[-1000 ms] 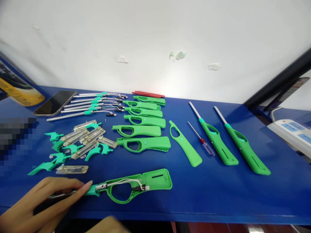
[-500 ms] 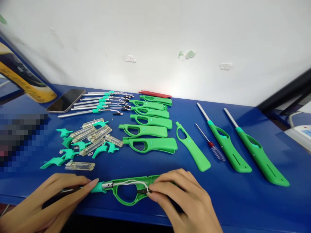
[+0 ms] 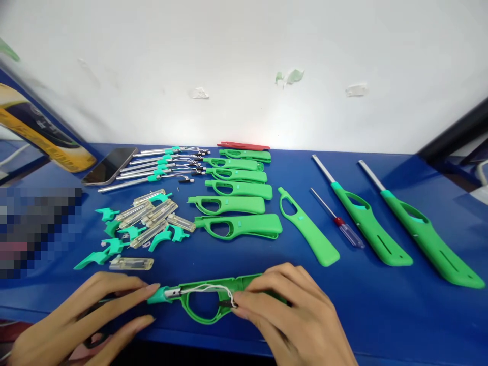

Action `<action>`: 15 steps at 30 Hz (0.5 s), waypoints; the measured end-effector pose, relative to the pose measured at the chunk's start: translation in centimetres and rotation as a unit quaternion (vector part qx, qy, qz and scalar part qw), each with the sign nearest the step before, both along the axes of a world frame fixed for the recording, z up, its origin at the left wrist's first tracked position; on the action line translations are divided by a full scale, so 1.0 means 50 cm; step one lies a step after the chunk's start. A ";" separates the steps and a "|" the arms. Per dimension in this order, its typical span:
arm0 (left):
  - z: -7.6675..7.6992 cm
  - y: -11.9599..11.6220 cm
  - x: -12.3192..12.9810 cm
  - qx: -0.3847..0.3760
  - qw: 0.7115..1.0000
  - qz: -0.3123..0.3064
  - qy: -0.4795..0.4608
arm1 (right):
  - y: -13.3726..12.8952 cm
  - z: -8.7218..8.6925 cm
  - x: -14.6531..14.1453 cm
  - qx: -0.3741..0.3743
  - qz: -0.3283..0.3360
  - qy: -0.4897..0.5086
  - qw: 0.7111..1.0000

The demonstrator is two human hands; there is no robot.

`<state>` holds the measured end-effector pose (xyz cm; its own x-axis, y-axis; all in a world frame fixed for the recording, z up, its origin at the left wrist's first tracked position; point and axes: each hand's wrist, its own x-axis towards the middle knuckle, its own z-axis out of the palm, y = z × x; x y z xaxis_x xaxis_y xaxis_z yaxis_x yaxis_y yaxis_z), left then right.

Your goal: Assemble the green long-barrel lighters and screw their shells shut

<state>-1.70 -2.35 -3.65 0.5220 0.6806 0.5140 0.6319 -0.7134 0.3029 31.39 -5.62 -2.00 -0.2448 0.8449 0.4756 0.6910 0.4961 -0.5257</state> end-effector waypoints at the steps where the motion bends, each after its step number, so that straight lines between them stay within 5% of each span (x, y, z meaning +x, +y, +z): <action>1: -0.002 0.001 0.002 -0.003 1.000 0.002 -0.005 | -0.001 0.000 0.000 0.004 0.000 -0.006 1.000; 15: -0.003 0.004 0.000 -0.035 0.999 -0.018 0.005 | -0.008 0.002 -0.001 -0.019 -0.010 0.015 1.000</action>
<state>-1.69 -2.14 -3.80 0.5515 0.6959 0.4598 0.6098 -0.7125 0.3470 31.33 -6.03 -1.90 -0.2143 0.8667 0.4504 0.6839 0.4623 -0.5644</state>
